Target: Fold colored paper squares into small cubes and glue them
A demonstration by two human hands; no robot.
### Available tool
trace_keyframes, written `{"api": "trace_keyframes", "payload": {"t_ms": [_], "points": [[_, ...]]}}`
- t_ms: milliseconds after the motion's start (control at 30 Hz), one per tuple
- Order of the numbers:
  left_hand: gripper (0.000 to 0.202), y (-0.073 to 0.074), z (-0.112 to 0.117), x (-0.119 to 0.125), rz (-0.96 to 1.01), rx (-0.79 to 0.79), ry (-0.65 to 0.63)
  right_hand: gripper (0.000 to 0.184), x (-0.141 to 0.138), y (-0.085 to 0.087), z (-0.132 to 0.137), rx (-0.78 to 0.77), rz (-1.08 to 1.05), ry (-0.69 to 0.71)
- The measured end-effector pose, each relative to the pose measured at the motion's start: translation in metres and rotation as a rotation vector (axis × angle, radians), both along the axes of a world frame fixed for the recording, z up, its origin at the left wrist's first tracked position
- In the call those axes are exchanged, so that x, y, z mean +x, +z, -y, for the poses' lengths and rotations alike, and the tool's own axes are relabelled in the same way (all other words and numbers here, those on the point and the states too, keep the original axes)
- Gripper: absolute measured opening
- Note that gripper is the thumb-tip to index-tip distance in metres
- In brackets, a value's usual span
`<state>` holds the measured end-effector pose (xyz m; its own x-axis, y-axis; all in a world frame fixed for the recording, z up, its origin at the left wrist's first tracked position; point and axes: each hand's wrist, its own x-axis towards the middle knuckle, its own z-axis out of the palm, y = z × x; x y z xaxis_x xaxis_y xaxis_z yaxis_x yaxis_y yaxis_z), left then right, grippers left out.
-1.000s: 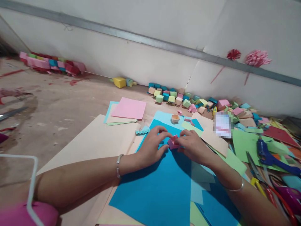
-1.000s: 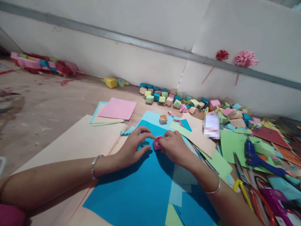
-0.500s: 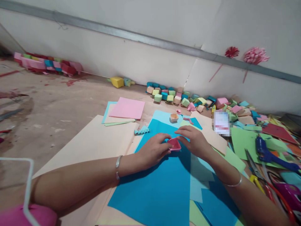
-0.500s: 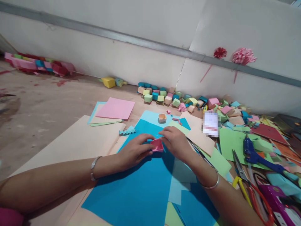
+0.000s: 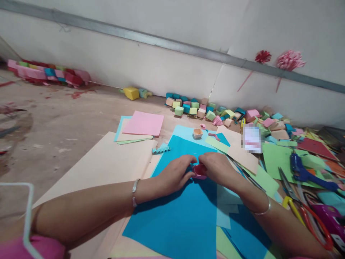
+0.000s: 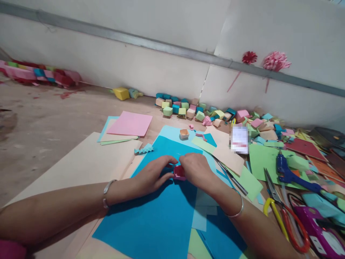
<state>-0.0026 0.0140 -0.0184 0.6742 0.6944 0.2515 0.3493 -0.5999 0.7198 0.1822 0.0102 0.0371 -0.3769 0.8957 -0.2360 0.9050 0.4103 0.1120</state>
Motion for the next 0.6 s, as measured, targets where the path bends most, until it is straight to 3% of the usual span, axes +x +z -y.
{"api": "trace_keyframes", "payload": {"t_ms": [267,600], "points": [[0.038,-0.007,-0.001,0.004,0.112,-0.252,0.048,0.016,-0.002,-0.005,-0.009,-0.122,-0.005,0.041],[0.037,-0.011,-0.001,0.003,-0.007,-0.101,0.030,0.015,0.003,-0.015,-0.015,-0.153,-0.081,0.084]]}}
